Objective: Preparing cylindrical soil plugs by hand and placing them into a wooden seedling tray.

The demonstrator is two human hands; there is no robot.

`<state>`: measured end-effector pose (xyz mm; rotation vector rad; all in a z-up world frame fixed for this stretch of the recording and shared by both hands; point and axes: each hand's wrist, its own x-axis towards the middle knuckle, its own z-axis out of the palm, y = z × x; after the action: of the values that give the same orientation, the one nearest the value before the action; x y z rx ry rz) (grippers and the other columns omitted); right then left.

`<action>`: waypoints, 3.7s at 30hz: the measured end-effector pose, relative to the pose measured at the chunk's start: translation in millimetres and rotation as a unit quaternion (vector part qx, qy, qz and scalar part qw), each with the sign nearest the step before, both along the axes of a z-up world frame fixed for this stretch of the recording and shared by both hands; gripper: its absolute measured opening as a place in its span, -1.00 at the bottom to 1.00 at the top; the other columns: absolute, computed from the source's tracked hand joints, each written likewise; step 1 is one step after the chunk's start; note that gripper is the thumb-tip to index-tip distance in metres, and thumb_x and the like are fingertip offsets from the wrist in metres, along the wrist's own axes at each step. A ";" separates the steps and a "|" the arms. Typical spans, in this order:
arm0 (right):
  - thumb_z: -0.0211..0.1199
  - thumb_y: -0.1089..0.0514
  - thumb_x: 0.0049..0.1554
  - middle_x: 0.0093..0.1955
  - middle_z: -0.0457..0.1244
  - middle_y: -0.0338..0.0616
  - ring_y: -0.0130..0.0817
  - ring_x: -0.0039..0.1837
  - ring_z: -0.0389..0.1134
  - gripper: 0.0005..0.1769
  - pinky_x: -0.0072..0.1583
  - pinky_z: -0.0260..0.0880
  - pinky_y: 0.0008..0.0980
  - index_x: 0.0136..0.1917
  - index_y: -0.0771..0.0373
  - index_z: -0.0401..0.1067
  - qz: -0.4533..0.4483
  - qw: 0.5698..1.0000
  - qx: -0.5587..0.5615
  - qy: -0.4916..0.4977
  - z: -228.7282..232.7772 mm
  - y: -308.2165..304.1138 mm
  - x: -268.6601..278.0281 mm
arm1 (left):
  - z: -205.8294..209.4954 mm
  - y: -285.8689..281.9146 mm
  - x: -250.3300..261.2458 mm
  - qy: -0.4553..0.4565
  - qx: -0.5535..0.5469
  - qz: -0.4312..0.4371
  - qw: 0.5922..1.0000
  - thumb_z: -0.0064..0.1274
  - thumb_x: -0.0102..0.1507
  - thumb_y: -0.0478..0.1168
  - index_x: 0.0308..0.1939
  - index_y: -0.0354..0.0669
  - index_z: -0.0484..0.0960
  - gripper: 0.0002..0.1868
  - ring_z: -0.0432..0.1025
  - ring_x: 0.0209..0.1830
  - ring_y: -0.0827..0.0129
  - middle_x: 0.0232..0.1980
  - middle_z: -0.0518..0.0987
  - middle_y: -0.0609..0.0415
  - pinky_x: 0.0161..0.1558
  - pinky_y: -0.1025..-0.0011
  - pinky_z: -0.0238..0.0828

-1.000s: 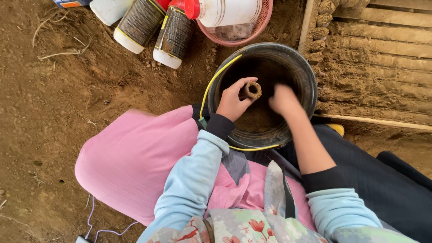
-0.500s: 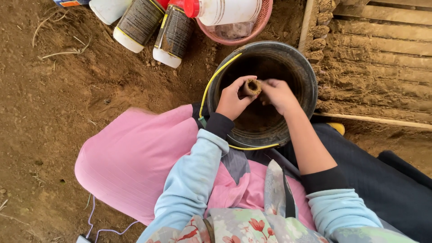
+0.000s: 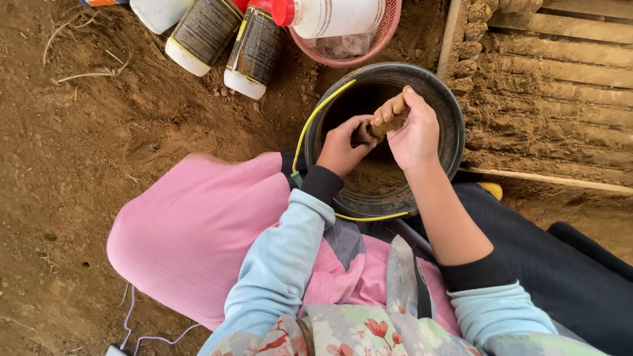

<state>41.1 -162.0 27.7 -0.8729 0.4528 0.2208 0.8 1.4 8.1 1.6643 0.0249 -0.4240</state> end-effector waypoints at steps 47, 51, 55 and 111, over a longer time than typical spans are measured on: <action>-0.20 -0.25 0.36 0.34 0.23 0.16 0.18 0.47 0.21 -0.28 0.51 0.10 0.08 0.40 0.40 0.33 0.117 0.659 -0.564 -0.484 -24.4 22.4 -37.2 | -36.9 5.6 -5.9 0.040 0.006 0.039 0.998 0.23 0.14 -0.40 0.16 -0.26 0.68 -0.53 0.62 0.00 0.08 -0.11 0.73 -0.19 0.00 0.11 0.64; -0.28 -0.20 0.40 0.34 0.25 0.09 0.11 0.49 0.21 -0.31 0.55 -0.02 0.03 0.37 0.36 0.39 0.109 0.722 -0.497 -0.469 3.2 16.2 -27.2 | -53.9 -9.2 -1.8 0.024 -0.019 0.052 0.998 0.38 0.14 -0.29 0.22 -0.20 0.66 -0.46 0.63 0.02 0.05 -0.02 0.73 -0.16 0.02 0.12 0.66; -0.27 -0.12 0.38 0.25 0.33 0.04 -0.03 0.38 0.34 -0.36 0.45 0.22 -0.06 0.32 0.36 0.43 0.146 0.823 -0.380 -0.396 45.1 -21.2 -7.8 | -10.1 -24.7 4.3 0.029 -0.067 0.044 0.996 0.34 0.19 -0.34 0.27 -0.23 0.59 -0.45 0.59 0.12 -0.06 0.07 0.69 -0.27 0.10 0.05 0.64; 0.23 0.44 0.09 0.32 0.12 0.45 0.41 0.38 0.23 -0.35 0.20 0.42 0.25 0.46 0.45 0.28 0.304 0.756 -0.553 0.172 -64.1 -235.2 13.5 | -23.9 -88.3 23.5 0.122 0.029 -0.070 0.990 0.14 0.30 -0.48 0.47 -0.21 0.40 -0.36 0.53 0.24 -0.03 0.26 0.58 -0.33 0.25 0.06 0.55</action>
<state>54.5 -397.2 -36.4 -2.1860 0.6340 0.7678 24.4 -86.9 -15.7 1.6676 0.1025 -0.7392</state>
